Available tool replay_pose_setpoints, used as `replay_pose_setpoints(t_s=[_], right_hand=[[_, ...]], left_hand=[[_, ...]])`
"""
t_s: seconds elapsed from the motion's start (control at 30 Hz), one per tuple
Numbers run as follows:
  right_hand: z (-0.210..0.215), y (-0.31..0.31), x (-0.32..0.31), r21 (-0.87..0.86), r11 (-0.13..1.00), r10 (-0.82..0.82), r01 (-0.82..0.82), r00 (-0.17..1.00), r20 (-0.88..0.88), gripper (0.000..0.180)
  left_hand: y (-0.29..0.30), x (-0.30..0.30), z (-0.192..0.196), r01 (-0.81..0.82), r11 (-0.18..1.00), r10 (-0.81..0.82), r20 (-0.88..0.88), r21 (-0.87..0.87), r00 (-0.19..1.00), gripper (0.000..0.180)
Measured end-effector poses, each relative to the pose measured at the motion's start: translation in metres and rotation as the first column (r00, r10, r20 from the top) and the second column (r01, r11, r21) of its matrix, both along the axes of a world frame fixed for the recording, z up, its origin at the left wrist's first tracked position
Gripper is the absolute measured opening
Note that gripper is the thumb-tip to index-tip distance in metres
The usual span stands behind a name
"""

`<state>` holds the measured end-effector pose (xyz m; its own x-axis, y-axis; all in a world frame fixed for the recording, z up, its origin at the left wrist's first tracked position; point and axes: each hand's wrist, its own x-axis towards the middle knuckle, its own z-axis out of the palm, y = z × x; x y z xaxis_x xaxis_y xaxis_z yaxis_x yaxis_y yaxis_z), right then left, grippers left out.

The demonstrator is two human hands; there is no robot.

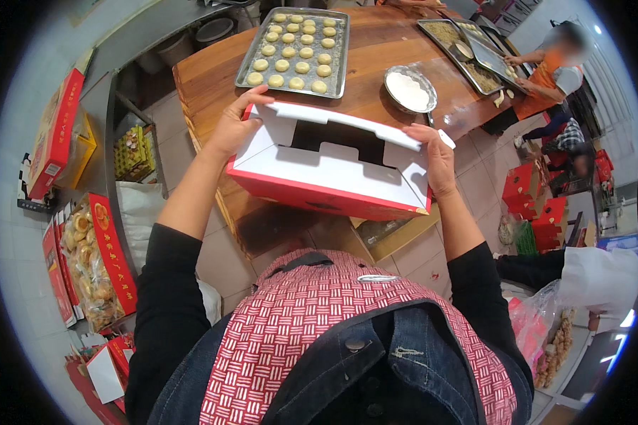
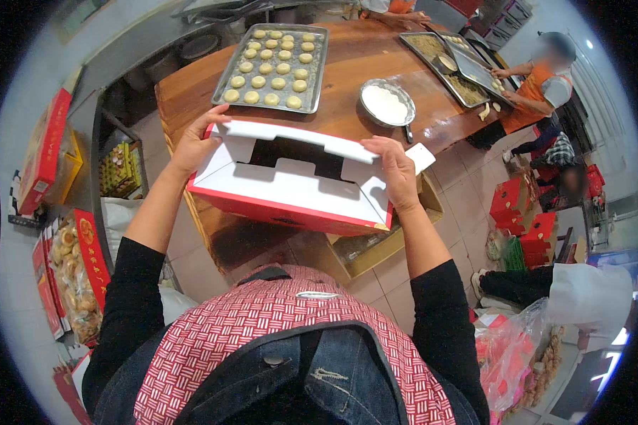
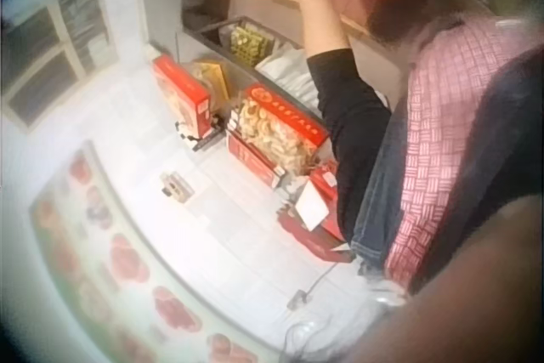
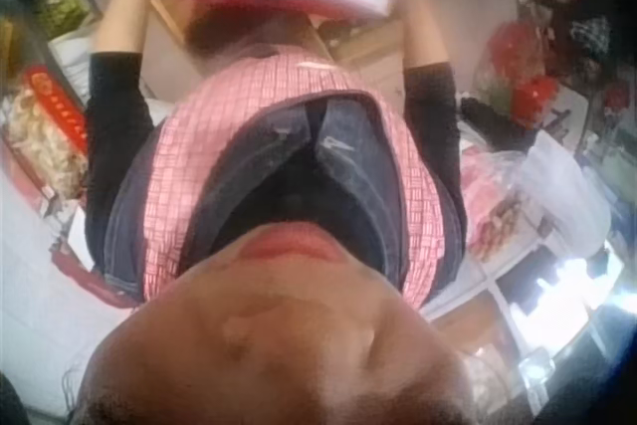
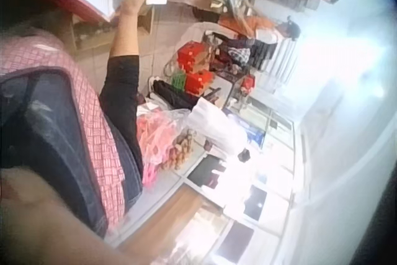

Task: The person repeatedly picks up flat red cardboard boxes, folds them into rectangular containers, and places them on a table. The person also handles plastic-wrapped stacks of boxes and cardboard inserts during the process.

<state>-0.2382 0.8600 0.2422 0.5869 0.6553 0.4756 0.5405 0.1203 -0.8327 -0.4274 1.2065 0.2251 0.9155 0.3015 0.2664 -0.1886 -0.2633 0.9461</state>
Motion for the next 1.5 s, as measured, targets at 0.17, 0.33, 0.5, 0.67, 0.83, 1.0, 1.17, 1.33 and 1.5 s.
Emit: replay_pose_setpoints(t_s=[0.17,0.33,0.5,0.67,0.83,1.0,1.17,1.33,1.5], right_hand=[[0.014,0.001,-0.010,-0.437,0.882,-0.053,0.179,0.957,0.284,0.050],[0.032,0.015,-0.008,-0.762,0.528,-0.016,0.375,0.901,0.433,0.064],[0.038,0.032,-0.029,-0.776,0.394,-0.006,0.492,0.846,0.533,0.063],[0.022,0.005,-0.014,-0.719,0.668,0.045,0.193,0.954,0.298,0.054],[-0.048,-0.082,0.012,-0.287,0.958,-0.275,0.021,0.371,-0.887,0.063],[-0.035,-0.012,-0.034,-0.136,0.989,-0.151,0.066,0.376,-0.914,0.060],[0.008,-0.019,0.025,0.110,0.988,0.038,0.106,0.523,-0.851,0.061],[0.066,0.000,0.011,0.261,0.960,0.273,-0.104,0.565,-0.779,0.059],[-0.075,0.011,-0.003,-0.029,0.995,-0.097,0.097,0.831,-0.548,0.052]], left_hand=[[-0.005,-0.002,0.009,0.025,0.971,-0.047,-0.086,-0.238,0.995,0.032],[-0.026,0.003,0.032,0.023,0.843,0.169,-0.305,0.537,0.937,0.064],[-0.034,0.009,0.041,0.044,0.782,0.278,-0.411,0.622,0.868,0.062],[-0.029,-0.006,0.034,-0.102,0.993,0.087,-0.228,-0.057,0.970,0.055],[-0.001,-0.039,-0.013,-0.198,0.675,-0.262,-0.482,-0.711,0.836,0.059],[-0.031,-0.037,-0.037,-0.075,0.791,-0.229,-0.407,-0.607,0.884,0.059],[-0.004,-0.039,0.042,0.326,0.730,-0.283,0.168,-0.601,0.944,0.057],[0.004,-0.029,0.040,0.160,0.770,0.059,0.319,-0.618,0.946,0.057],[-0.050,-0.064,-0.070,0.002,0.816,0.164,0.234,-0.578,0.958,0.056]])
